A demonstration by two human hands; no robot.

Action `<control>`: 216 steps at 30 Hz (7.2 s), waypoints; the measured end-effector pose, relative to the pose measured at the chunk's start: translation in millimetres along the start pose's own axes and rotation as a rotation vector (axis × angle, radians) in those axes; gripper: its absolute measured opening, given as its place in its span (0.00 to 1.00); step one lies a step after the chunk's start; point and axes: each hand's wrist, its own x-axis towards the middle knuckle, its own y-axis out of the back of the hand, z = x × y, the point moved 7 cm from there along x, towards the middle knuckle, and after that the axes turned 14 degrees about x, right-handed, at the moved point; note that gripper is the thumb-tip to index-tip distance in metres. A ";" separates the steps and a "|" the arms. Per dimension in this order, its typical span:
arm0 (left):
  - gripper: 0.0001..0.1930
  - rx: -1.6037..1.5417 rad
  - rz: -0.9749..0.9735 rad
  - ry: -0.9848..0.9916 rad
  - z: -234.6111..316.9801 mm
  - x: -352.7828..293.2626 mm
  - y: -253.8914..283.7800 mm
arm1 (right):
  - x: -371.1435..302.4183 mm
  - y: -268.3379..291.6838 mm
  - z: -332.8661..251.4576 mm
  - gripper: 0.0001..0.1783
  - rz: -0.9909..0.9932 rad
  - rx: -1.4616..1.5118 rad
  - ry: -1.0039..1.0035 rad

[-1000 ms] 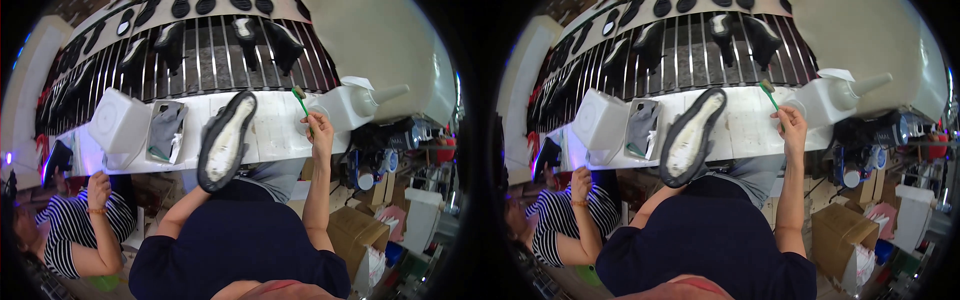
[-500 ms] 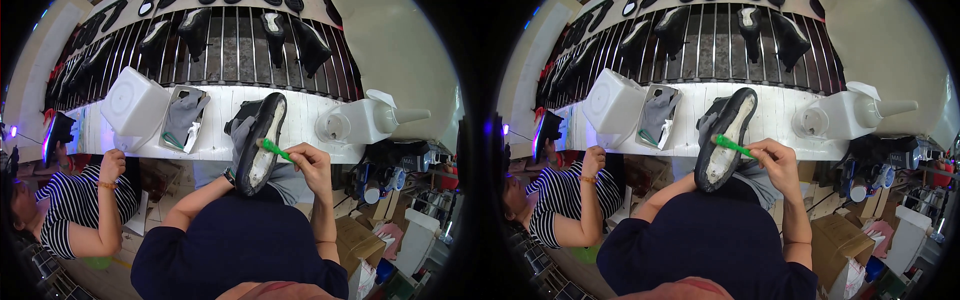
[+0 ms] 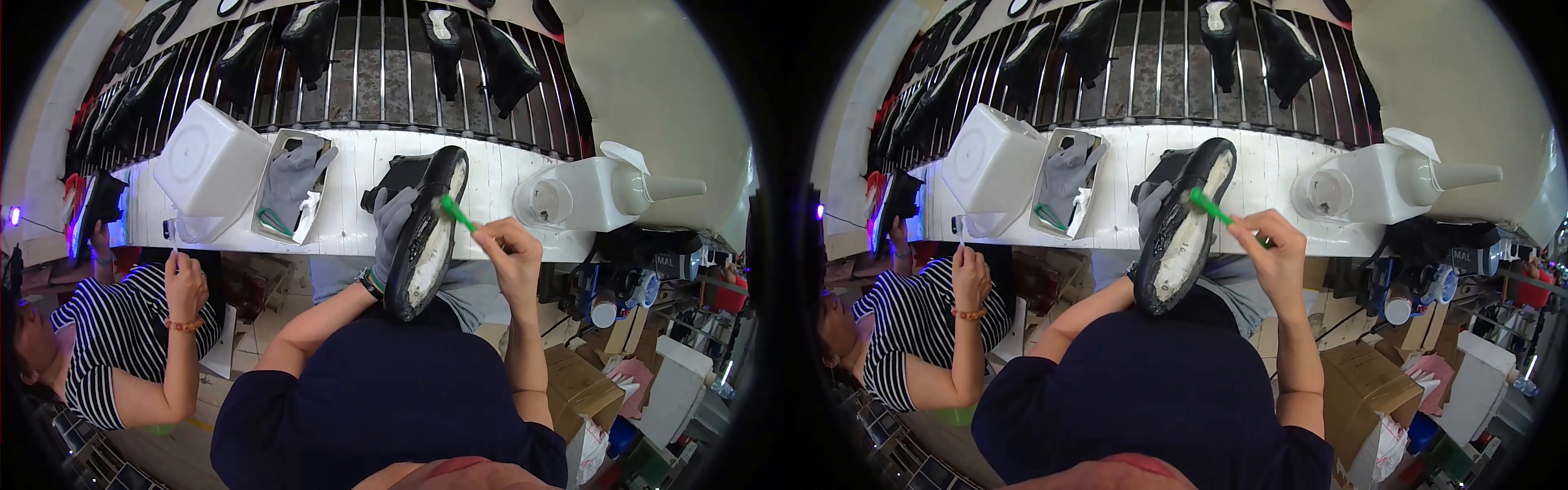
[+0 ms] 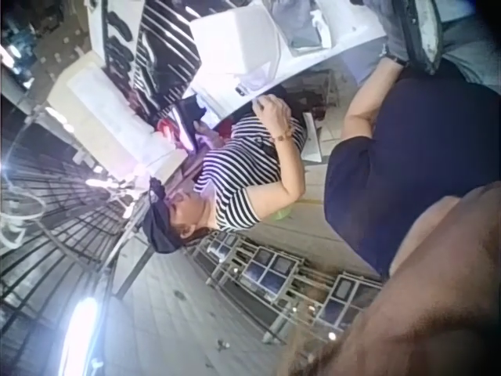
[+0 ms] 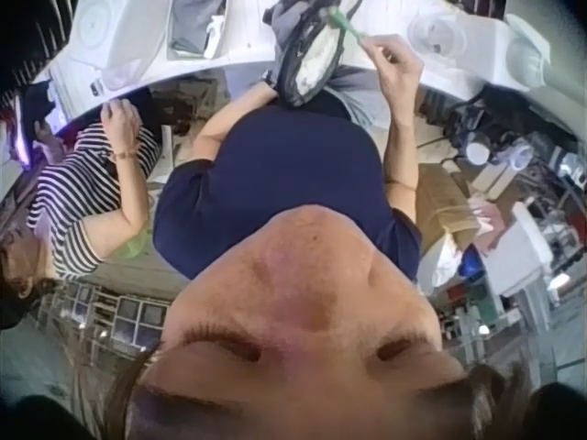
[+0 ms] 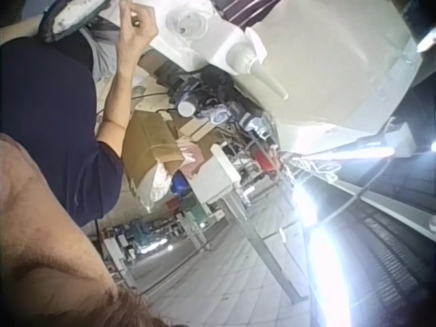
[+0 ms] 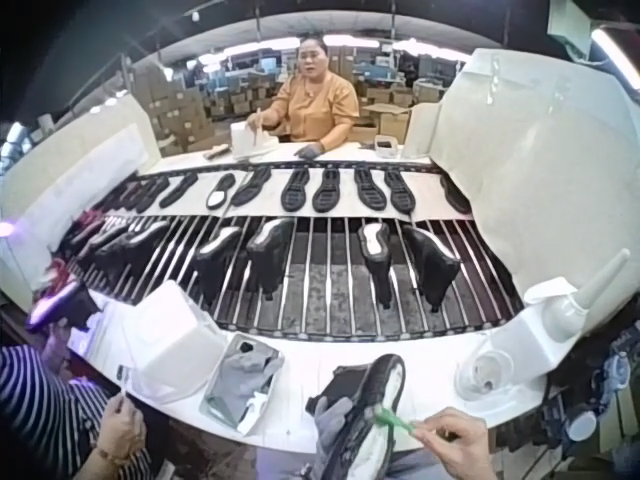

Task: The recorder is applying glue to the bottom rim of black leather boots using a brush and a container of adhesive at a shoe manufacturing station.

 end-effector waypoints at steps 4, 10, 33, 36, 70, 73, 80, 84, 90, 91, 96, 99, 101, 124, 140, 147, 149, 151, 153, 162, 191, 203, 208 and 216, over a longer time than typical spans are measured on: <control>0.42 0.012 0.022 0.035 -3.6 -7.3 -3.7 | 6.8 3.8 1.3 0.04 0.044 0.032 -0.015; 0.43 -0.328 -0.418 0.593 -60.7 -62.1 -54.8 | -6.3 -3.6 -2.0 0.03 -0.130 0.122 -0.065; 0.49 -0.016 -0.036 0.006 1.0 -6.7 2.4 | 68.0 26.2 56.4 0.11 0.154 -0.208 -0.011; 0.49 -0.025 0.004 -0.023 3.0 -1.6 5.2 | 68.8 27.5 64.9 0.11 0.112 -0.146 -0.042; 0.37 -0.161 -0.075 0.003 9.3 49.5 28.3 | -37.9 -26.7 -47.9 0.04 -0.314 0.140 -0.005; 0.36 -0.109 -0.049 -0.040 16.5 54.9 31.8 | -18.0 -19.3 -56.5 0.02 -0.164 -0.016 0.089; 0.42 -0.216 -0.269 -0.047 29.0 66.0 47.8 | -15.6 -19.4 -82.1 0.07 -0.250 -0.031 0.298; 0.32 -0.078 -0.269 -0.063 36.5 69.4 65.2 | -27.4 -24.6 -104.4 0.09 -0.325 -0.059 0.312; 0.35 -0.361 -0.514 0.060 31.8 78.3 68.0 | -21.4 -33.5 -128.7 0.10 -0.369 -0.169 0.457; 0.35 -0.431 -0.581 0.102 28.8 80.4 65.4 | -18.1 -34.9 -130.3 0.11 -0.370 -0.211 0.495; 0.42 -0.488 -1.004 0.111 8.8 89.4 47.6 | 9.1 -37.8 -143.1 0.13 -0.373 -0.371 0.725; 0.38 -0.565 -0.948 -0.101 -3.4 112.9 35.2 | 31.5 -41.9 -158.0 0.12 -0.350 -0.471 0.894; 0.42 -0.642 -1.221 0.028 -23.9 105.9 14.5 | 41.6 -45.4 -167.3 0.10 -0.366 -0.515 0.961; 0.38 -0.878 -1.250 -0.012 -52.1 125.3 -13.0 | 96.0 -24.4 -151.9 0.08 -0.361 -0.442 0.562; 0.41 -0.622 -0.571 0.634 -107.5 40.7 5.7 | 3.3 155.9 31.7 0.09 0.285 -0.884 -0.177; 0.38 -1.024 -0.401 0.968 -88.7 17.1 -11.5 | 2.1 141.6 66.8 0.09 0.322 -1.010 -0.158; 0.36 -1.202 -0.349 1.097 -83.0 11.6 -14.7 | 4.1 143.6 67.5 0.08 0.287 -1.001 -0.169; 0.30 -1.402 -0.407 1.098 -71.7 12.5 -15.7 | 2.5 149.2 72.8 0.09 0.211 -0.919 -0.201; 0.25 -1.329 -0.470 1.031 -70.3 15.8 -10.2 | -3.8 163.3 84.9 0.10 0.240 -0.664 -0.276; 0.36 -1.284 -0.467 1.249 -76.8 32.7 4.1 | -15.9 156.0 117.7 0.13 0.398 0.246 -0.217; 0.34 -0.794 -0.542 0.753 -6.0 117.7 49.1 | 59.6 -3.2 -110.0 0.07 -0.348 -0.101 0.455; 0.38 -0.609 -0.609 0.587 -5.2 113.7 52.2 | 92.5 -19.7 -125.9 0.03 -0.274 -0.084 0.463; 0.38 -0.516 -0.607 0.523 -2.6 115.9 58.2 | 109.6 -26.8 -132.2 0.03 -0.253 -0.057 0.428; 0.42 -0.427 -0.607 0.487 -8.1 115.6 61.6 | 145.8 -28.2 -141.3 0.06 -0.217 -0.117 0.480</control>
